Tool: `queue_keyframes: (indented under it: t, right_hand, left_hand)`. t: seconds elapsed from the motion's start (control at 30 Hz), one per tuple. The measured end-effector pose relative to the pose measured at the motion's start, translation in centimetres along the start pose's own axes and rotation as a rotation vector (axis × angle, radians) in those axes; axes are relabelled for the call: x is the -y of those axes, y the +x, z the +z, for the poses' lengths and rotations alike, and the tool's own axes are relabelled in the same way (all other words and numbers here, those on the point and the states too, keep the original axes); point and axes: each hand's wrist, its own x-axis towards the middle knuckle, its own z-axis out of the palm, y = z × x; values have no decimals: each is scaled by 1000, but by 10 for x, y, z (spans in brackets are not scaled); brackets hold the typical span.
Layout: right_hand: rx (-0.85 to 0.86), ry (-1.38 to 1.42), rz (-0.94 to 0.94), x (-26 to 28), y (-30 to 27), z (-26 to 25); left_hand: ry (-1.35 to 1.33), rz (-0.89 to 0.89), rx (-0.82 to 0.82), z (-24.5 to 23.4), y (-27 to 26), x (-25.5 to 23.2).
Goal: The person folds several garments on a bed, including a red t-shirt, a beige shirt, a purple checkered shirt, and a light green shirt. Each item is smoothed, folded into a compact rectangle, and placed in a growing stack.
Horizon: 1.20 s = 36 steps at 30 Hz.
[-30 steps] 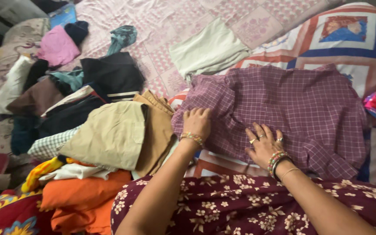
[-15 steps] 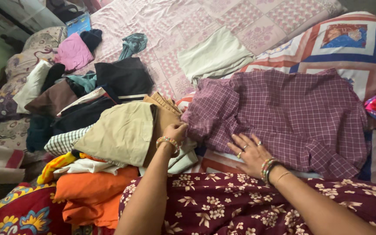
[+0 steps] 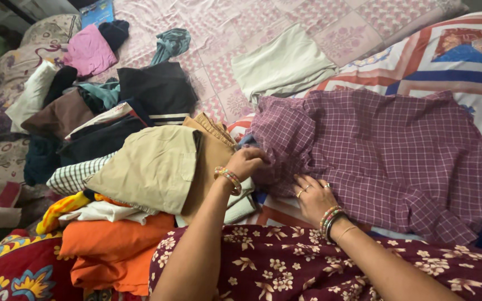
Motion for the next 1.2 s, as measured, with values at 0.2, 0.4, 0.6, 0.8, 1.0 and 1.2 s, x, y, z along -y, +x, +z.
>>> queue_keyframes:
  t: [0.2,0.4,0.6,0.8,1.0,1.2]
  right_hand:
    - [-86,100,3,-2,-2,2]
    - [-125,206,-1,-1,1,-7]
    - [-92,203,-40,2,-2,-16]
    - [-79,187,-51,5,-5,-13]
    - [-69,212,-38,2,-4,-17]
    - [14,151,-129,15,-7,-22]
  left_hand:
    - [482,-372,182,-9,-4,-31]
    - [295,-208,251,-19,-4,-24]
    - [-239,-373,24,-21,-1,13]
    - [-785,-123,-237,-40,-2,55]
    - [-568,-3,-180,-39,-2,26]
    - [597,-336,-160,-74,-55,-26]
